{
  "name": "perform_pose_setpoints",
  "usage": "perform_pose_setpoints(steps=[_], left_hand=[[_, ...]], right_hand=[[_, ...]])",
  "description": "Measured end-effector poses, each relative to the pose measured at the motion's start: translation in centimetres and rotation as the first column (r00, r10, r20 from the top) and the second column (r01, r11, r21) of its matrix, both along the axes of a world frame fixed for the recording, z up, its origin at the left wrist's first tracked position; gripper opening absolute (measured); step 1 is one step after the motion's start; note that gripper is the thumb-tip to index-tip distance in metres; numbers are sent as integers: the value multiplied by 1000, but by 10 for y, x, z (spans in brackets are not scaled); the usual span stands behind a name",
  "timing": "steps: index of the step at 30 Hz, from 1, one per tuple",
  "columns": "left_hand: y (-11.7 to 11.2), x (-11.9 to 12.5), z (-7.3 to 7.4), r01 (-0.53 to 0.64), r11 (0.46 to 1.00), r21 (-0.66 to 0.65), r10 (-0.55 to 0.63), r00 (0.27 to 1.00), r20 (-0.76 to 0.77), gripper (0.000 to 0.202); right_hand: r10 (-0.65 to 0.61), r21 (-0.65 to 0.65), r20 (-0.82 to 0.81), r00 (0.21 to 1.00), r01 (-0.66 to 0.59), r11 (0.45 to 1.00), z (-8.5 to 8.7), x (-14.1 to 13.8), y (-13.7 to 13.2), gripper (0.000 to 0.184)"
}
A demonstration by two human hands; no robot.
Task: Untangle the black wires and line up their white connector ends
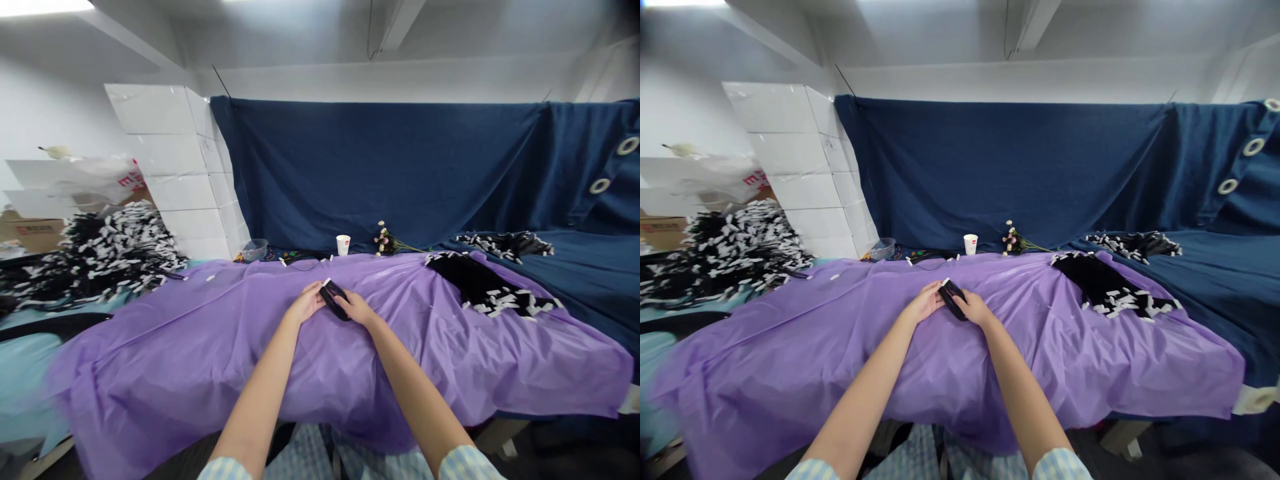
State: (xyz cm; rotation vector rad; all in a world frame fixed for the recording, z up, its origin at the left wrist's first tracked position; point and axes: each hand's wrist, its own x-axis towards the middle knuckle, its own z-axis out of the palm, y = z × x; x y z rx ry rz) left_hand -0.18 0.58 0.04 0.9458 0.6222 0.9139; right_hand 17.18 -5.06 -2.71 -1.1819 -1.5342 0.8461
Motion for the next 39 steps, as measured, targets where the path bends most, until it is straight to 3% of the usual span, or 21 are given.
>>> perform_pose_setpoints(steps=[17, 27, 39], left_hand=[[0, 0, -2, -20, 1000, 7, 20, 999, -47, 19], [-2, -2, 10, -142, 987, -79, 141, 990, -19, 22], [4, -6, 7, -146, 981, -124, 153, 987, 43, 23]], right_hand=[[-57, -35, -44, 997, 56, 998, 1, -3, 0, 24], [-172, -147, -248, 953, 138, 979, 9, 1, 6, 27], [-197, -229, -414, 889, 108, 967, 14, 3, 3, 26]])
